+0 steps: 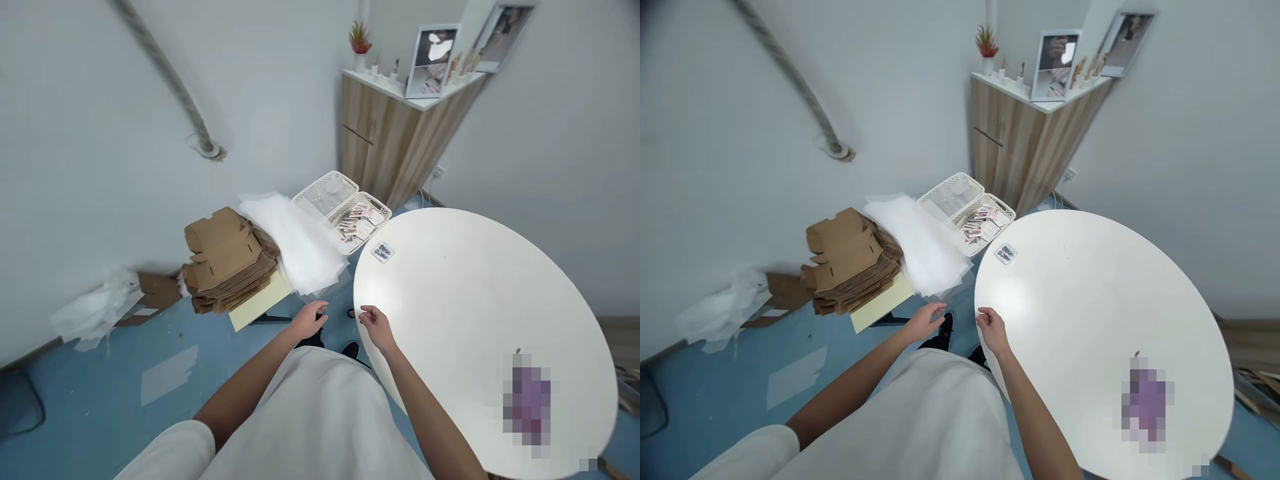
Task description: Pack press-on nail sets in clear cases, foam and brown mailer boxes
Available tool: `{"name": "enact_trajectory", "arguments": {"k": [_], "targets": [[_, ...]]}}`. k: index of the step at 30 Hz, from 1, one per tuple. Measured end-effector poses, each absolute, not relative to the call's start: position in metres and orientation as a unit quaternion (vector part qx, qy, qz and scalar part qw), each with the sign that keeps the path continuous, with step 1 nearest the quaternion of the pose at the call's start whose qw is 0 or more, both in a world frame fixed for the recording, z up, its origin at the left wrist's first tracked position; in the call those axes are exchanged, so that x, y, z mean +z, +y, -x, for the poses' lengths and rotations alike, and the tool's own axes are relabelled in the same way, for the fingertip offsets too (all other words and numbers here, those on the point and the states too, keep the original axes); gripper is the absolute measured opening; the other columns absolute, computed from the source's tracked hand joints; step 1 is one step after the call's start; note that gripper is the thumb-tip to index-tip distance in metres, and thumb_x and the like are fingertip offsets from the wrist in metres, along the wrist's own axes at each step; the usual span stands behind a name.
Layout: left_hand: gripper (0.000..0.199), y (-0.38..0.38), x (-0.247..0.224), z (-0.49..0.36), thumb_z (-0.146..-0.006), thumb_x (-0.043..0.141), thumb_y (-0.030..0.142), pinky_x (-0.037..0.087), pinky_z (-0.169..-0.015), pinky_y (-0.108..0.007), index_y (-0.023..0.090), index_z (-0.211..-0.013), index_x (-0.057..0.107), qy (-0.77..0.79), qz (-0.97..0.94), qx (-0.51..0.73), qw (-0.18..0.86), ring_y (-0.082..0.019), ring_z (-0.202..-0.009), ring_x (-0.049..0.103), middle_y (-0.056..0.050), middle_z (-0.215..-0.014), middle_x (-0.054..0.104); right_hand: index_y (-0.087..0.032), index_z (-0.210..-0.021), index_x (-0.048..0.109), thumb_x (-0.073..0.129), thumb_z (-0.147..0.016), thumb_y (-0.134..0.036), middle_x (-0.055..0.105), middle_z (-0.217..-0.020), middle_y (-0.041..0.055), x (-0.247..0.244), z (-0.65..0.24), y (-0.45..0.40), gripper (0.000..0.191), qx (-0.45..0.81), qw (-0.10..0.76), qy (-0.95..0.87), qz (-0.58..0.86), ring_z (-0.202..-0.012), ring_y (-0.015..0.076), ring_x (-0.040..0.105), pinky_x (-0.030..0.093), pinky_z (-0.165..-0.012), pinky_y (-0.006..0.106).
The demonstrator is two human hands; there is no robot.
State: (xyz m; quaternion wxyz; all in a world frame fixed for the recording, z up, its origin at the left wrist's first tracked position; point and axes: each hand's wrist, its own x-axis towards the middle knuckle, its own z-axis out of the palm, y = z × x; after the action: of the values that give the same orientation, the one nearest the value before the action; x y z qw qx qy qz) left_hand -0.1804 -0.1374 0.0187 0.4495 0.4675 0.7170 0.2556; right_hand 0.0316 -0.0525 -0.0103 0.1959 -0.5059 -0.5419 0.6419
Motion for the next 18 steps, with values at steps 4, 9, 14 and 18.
{"name": "enact_trajectory", "arguments": {"k": [4, 9, 14, 18], "targets": [[0.04, -0.142, 0.017, 0.205, -0.073, 0.054, 0.038, 0.04, -0.09, -0.039, 0.023, -0.11, 0.055, 0.742, -0.438, 0.293, 0.414, -0.027, -0.106, 0.051, -0.008, -0.114, 0.056, -0.021, -0.097, 0.059, 0.059, -0.064, -0.037, 0.064, -0.081, 0.0035, -0.014, 0.006, -0.034, 0.036, 0.641, 0.155, -0.58, 0.478, -0.08, 0.0201, 0.06, 0.046, -0.076, 0.037], [0.036, -0.132, 0.005, 0.244, -0.072, 0.056, 0.033, 0.037, -0.094, -0.038, 0.021, -0.105, 0.057, 0.756, -0.441, 0.308, 0.373, -0.025, -0.107, 0.05, -0.008, -0.112, 0.056, -0.022, -0.102, 0.057, 0.062, -0.062, -0.038, 0.056, -0.111, 0.0079, -0.008, 0.072, -0.006, 0.044, 0.628, 0.139, -0.611, 0.461, -0.097, 0.0212, 0.055, 0.044, -0.082, 0.037], [0.042, -0.098, -0.019, 0.283, -0.069, 0.059, 0.028, 0.031, -0.1, -0.037, 0.019, -0.109, 0.054, 0.736, -0.451, 0.326, 0.386, -0.024, -0.116, 0.044, -0.01, -0.12, 0.051, -0.026, -0.112, 0.051, 0.059, -0.066, -0.046, 0.037, -0.133, 0.0073, 0.0, 0.134, 0.015, 0.051, 0.625, 0.132, -0.606, 0.474, -0.122, 0.0235, 0.036, 0.039, -0.091, 0.038], [0.058, -0.065, -0.036, 0.304, -0.065, 0.064, 0.03, 0.023, -0.104, -0.038, 0.02, -0.119, 0.047, 0.714, -0.431, 0.348, 0.427, -0.024, -0.127, 0.029, -0.011, -0.139, 0.029, -0.03, -0.119, 0.046, 0.06, -0.063, -0.051, 0.012, -0.144, 0.0028, -0.009, 0.164, 0.028, 0.061, 0.584, 0.136, -0.592, 0.539, -0.131, 0.0254, 0.019, 0.031, -0.098, 0.042]]}}
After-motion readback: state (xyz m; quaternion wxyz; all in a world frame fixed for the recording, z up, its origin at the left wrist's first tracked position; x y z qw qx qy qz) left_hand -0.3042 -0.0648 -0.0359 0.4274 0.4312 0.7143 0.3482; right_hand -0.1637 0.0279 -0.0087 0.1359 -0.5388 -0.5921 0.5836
